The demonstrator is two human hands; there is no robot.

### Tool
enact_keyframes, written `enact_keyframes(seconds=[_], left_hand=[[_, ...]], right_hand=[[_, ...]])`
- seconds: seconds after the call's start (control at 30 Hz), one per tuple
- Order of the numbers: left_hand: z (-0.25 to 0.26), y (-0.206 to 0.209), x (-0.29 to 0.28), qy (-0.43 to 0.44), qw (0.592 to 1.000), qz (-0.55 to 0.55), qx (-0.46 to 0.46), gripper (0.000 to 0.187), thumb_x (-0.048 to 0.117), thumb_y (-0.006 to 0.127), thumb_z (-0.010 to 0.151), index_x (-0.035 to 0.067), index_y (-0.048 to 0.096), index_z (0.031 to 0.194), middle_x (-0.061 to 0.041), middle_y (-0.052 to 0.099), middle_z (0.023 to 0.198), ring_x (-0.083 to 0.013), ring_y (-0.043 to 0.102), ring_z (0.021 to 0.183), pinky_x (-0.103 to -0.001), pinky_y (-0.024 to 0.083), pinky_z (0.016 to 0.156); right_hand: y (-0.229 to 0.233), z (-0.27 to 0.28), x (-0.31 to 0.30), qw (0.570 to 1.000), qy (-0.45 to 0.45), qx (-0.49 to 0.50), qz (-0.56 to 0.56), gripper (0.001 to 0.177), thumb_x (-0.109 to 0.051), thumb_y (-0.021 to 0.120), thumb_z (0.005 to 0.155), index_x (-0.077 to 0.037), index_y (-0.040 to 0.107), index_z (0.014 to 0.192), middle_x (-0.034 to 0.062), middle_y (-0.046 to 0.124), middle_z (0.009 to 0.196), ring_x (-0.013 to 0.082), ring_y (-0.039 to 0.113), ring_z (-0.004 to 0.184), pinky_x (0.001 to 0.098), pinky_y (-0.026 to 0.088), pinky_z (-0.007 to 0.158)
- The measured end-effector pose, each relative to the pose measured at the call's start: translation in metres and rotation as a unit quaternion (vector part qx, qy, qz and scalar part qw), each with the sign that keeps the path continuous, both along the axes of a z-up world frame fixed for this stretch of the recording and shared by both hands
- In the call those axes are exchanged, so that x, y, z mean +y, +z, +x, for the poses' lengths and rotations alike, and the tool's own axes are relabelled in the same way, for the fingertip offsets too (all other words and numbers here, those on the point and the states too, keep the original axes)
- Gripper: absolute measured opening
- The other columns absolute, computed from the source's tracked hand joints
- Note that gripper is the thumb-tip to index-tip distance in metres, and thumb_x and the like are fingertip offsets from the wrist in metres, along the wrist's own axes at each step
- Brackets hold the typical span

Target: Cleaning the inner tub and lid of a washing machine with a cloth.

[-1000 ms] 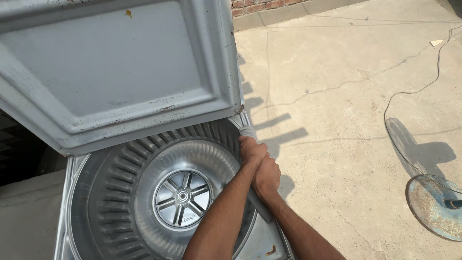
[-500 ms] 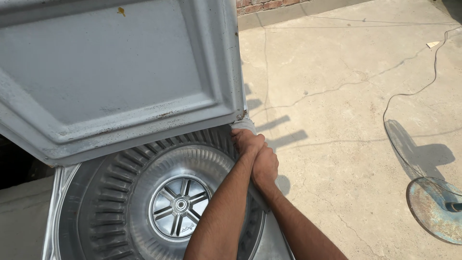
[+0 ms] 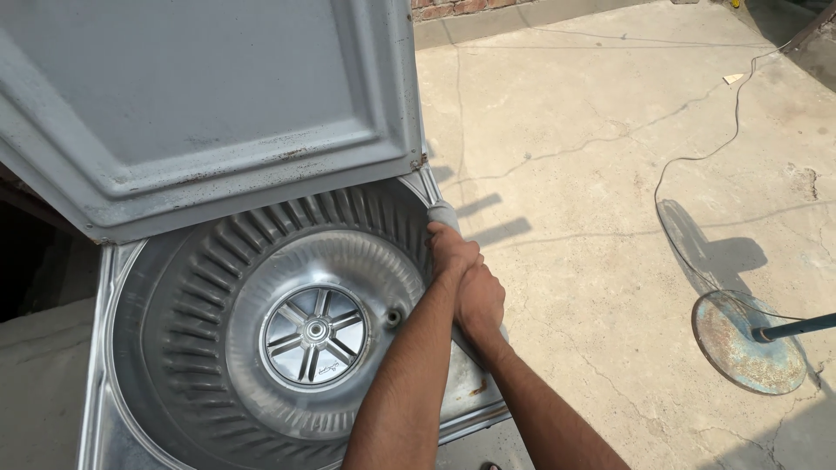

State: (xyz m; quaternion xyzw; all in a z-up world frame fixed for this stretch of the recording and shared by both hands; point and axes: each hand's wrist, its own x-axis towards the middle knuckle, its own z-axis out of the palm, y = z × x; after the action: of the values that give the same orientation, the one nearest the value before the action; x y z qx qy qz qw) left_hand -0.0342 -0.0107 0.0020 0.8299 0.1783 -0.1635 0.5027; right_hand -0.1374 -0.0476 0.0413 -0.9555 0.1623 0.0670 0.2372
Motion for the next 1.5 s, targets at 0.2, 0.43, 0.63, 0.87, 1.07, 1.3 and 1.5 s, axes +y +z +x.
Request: enact_keyframes(seconds=[0.2, 0.43, 0.63, 0.87, 1.07, 1.3, 1.5], left_hand=[[-0.077, 0.034, 0.002, -0.036, 0.998, 0.052, 0.017, 0.081, 0.014, 0.080, 0.075, -0.006, 0.030, 0.135, -0.031, 0.056, 0.136, -0.0405, 0.062, 0.124, -0.044, 0.053, 0.104], [-0.141, 0.057, 0.023, -0.088, 0.992, 0.086, 0.027, 0.095, 0.042, 0.084, 0.072, -0.007, 0.038, 0.139, -0.029, 0.054, 0.141, -0.0362, 0.061, 0.127, -0.041, 0.051, 0.107], [-0.167, 0.004, 0.075, -0.171, 0.984, -0.010, 0.057, 0.095, 0.063, 0.067, 0.091, -0.021, 0.052, 0.133, -0.033, 0.066, 0.127, -0.0333, 0.070, 0.119, -0.035, 0.057, 0.101], [-0.171, -0.178, 0.205, -0.201, 0.959, -0.126, 0.153, 0.072, 0.053, 0.047, 0.102, -0.012, 0.065, 0.128, -0.019, 0.075, 0.124, -0.0192, 0.072, 0.116, -0.027, 0.056, 0.100], [-0.222, -0.079, 0.223, -0.154, 0.963, 0.137, 0.174, 0.087, 0.042, 0.057, 0.103, -0.012, 0.013, 0.155, -0.031, 0.037, 0.154, -0.0359, 0.054, 0.138, -0.037, 0.047, 0.114], [-0.242, -0.049, 0.181, -0.297, 0.924, 0.242, -0.001, 0.066, 0.039, 0.033, 0.108, 0.003, 0.015, 0.161, -0.020, -0.006, 0.173, -0.0413, -0.001, 0.160, -0.056, 0.016, 0.128], [-0.281, 0.071, 0.120, -0.313, 0.923, 0.198, -0.102, 0.083, 0.045, 0.048, 0.102, 0.001, 0.010, 0.161, -0.019, -0.006, 0.171, -0.0342, 0.006, 0.158, -0.057, 0.019, 0.123]], right_hand=[[0.033, -0.070, 0.003, 0.999, -0.020, 0.022, -0.017, 0.065, -0.048, 0.066, 0.085, 0.004, 0.051, 0.120, 0.0230, 0.065, 0.115, 0.0375, 0.070, 0.102, 0.0476, 0.057, 0.089], [0.007, -0.126, 0.019, 0.994, -0.019, -0.037, -0.103, 0.087, -0.049, 0.058, 0.087, 0.012, 0.031, 0.143, 0.0286, 0.038, 0.147, 0.0424, 0.035, 0.141, 0.0540, 0.033, 0.113], [0.057, -0.166, 0.061, 0.984, 0.032, 0.064, -0.162, 0.108, -0.058, 0.049, 0.091, 0.018, 0.000, 0.152, 0.0403, -0.004, 0.161, 0.0515, -0.010, 0.152, 0.0610, -0.004, 0.120], [0.024, -0.201, 0.123, 0.976, 0.204, 0.033, -0.072, 0.109, -0.064, 0.052, 0.087, 0.018, 0.018, 0.149, 0.0390, 0.002, 0.162, 0.0466, -0.007, 0.154, 0.0546, -0.007, 0.123], [0.019, -0.205, 0.112, 0.931, 0.363, -0.017, -0.011, 0.096, -0.065, 0.049, 0.089, 0.016, 0.042, 0.142, 0.0328, 0.030, 0.158, 0.0428, 0.016, 0.155, 0.0555, 0.001, 0.126], [-0.006, -0.190, 0.015, 0.847, 0.508, -0.158, 0.002, 0.090, -0.065, 0.044, 0.102, 0.012, 0.038, 0.150, 0.0273, 0.035, 0.159, 0.0417, 0.023, 0.153, 0.0537, 0.007, 0.124], [0.017, -0.186, -0.072, 0.898, 0.426, -0.110, 0.011, 0.077, -0.046, 0.069, 0.090, -0.002, 0.046, 0.149, 0.0188, 0.040, 0.156, 0.0369, 0.035, 0.141, 0.0464, 0.031, 0.115]])
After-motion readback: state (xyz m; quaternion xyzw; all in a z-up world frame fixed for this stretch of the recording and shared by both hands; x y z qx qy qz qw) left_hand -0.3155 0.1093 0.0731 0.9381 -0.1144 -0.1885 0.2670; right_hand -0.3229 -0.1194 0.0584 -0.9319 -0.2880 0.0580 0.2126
